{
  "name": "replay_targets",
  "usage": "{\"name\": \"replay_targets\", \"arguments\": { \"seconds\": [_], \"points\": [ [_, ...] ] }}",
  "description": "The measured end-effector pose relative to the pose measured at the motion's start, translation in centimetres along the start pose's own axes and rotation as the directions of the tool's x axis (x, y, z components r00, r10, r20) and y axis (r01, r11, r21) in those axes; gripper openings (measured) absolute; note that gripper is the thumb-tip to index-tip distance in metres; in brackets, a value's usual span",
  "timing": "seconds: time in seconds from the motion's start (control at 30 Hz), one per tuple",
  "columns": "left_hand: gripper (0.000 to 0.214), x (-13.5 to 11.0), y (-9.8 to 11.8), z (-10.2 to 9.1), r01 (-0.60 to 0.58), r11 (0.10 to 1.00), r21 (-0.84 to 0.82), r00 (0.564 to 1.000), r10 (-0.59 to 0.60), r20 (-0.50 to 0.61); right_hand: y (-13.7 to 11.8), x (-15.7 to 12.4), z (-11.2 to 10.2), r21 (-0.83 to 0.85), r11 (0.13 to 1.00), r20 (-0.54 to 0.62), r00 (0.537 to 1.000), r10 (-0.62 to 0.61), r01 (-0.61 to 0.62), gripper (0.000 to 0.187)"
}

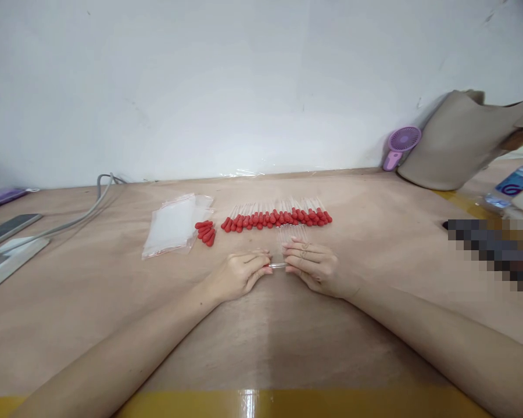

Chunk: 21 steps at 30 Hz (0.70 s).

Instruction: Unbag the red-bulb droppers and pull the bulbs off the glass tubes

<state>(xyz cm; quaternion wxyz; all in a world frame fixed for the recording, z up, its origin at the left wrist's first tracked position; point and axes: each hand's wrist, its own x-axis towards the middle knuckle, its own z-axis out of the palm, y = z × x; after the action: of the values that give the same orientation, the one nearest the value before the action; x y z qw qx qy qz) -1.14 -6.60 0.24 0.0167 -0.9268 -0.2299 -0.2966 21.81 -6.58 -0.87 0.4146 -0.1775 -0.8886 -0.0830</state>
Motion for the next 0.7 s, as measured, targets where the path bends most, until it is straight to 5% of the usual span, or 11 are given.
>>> {"name": "replay_targets", "arguments": {
  "seconds": [0.17, 0.33, 0.5, 0.7],
  "points": [
    [0.012, -0.6, -0.7, -0.8, 0.108, 0.993, 0.056, 0.988, -0.1, -0.117, 1.3, -0.3, -1.3, -0.098, 0.976, -0.097, 0.978, 0.183, -0.193, 0.013],
    [0.017, 0.1, -2.0, -2.5, 0.278, 0.951, 0.137, 0.946, -0.246, -0.211, 2.6, -1.1, -1.5, -0.252, 0.836, -0.144, 0.873, 0.466, -0.488, 0.019],
    [0.028, 0.6, -5.2, -5.8, 0.642, 0.755, 0.134, 0.762, -0.607, -0.226, 2.5, -1.2, -1.6, -0.254, 0.741, -0.112, 0.78, 0.616, -0.621, 0.022],
    [0.03, -0.1, -8.3, -9.4, 0.832, 0.553, 0.044, 0.548, -0.808, -0.217, 2.4, -1.4, -1.5, -0.28, 0.731, -0.099, 0.776, 0.622, -0.622, 0.02]
  ]
}}
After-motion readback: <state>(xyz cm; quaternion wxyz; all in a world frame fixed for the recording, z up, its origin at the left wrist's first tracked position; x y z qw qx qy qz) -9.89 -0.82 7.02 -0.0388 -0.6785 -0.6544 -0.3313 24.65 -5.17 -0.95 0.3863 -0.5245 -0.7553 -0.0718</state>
